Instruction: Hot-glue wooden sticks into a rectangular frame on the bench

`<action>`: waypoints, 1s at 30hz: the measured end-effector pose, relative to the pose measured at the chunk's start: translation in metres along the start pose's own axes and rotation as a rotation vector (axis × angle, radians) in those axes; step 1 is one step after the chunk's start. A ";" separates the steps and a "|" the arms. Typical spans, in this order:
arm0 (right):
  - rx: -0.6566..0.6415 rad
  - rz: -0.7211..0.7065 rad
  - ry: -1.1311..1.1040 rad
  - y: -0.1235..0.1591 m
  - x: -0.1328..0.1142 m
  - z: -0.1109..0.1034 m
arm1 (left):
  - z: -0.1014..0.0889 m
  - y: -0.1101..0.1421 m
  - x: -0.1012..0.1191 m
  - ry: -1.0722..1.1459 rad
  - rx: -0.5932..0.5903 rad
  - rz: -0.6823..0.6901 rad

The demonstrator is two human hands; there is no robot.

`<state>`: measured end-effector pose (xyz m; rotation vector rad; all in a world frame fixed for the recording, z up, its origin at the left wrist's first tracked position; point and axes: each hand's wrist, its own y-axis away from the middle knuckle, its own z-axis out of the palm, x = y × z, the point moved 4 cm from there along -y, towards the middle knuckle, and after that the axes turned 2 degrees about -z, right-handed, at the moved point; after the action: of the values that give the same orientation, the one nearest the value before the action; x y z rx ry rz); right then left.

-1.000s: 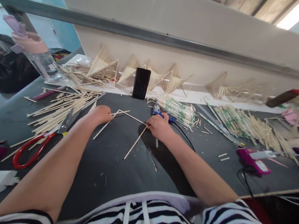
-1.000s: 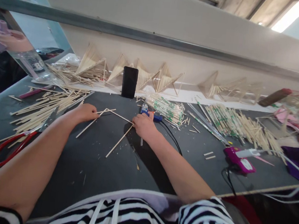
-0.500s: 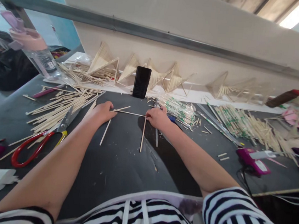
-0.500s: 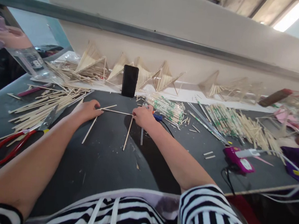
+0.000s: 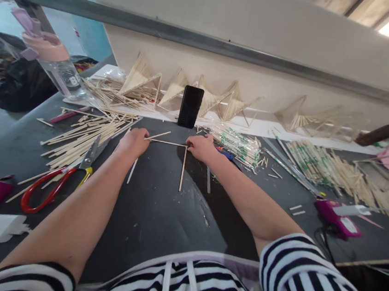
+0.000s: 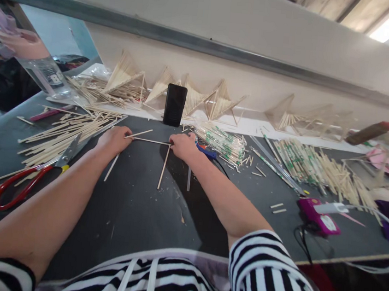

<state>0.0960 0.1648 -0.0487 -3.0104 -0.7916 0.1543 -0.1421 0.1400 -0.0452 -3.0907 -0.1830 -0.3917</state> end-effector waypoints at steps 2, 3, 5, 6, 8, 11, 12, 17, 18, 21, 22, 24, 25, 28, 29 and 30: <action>0.007 0.005 -0.006 -0.005 -0.001 -0.001 | -0.001 -0.001 -0.003 -0.003 -0.010 -0.025; 0.013 0.009 -0.009 -0.007 -0.002 -0.001 | -0.001 -0.002 -0.004 -0.006 -0.008 -0.039; 0.023 0.015 -0.019 -0.009 -0.003 -0.003 | -0.002 -0.002 -0.006 -0.011 -0.003 -0.051; 0.026 0.017 -0.026 -0.010 -0.003 -0.004 | -0.002 -0.002 -0.007 -0.009 0.001 -0.055; 0.036 0.024 -0.040 -0.008 -0.002 -0.006 | -0.002 -0.002 -0.008 0.001 0.003 -0.050; 0.058 0.041 -0.062 0.001 0.001 -0.013 | -0.001 -0.003 -0.008 0.024 0.013 -0.031; 0.067 0.048 -0.068 0.006 0.002 -0.015 | -0.002 -0.003 -0.008 0.035 0.023 -0.025; 0.166 -0.015 -0.134 0.046 -0.008 -0.029 | -0.024 -0.002 -0.005 0.091 0.101 0.016; 0.194 -0.045 -0.161 0.056 -0.012 -0.032 | -0.034 0.000 -0.002 0.101 0.107 0.046; 0.254 -0.087 -0.265 0.083 -0.022 -0.042 | -0.068 0.017 0.016 0.107 0.134 0.180; 0.273 -0.085 -0.317 0.090 -0.025 -0.046 | -0.077 0.025 0.025 0.094 0.131 0.239; 0.322 -0.083 -0.438 0.102 -0.029 -0.054 | -0.086 0.045 0.046 0.039 0.034 0.402; 0.347 -0.089 -0.495 0.107 -0.031 -0.057 | -0.086 0.056 0.056 0.001 -0.039 0.481; 0.345 -0.149 -0.583 0.119 -0.043 -0.055 | -0.070 0.090 0.078 -0.086 -0.230 0.677; 0.303 -0.177 -0.579 0.123 -0.049 -0.051 | -0.063 0.100 0.081 -0.094 -0.266 0.722; 0.244 -0.204 -0.562 0.126 -0.055 -0.044 | -0.057 0.108 0.082 -0.093 -0.289 0.749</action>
<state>0.1149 0.0279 -0.0058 -2.6456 -1.0138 1.0358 -0.0648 0.0398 0.0299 -3.1250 1.0779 -0.2499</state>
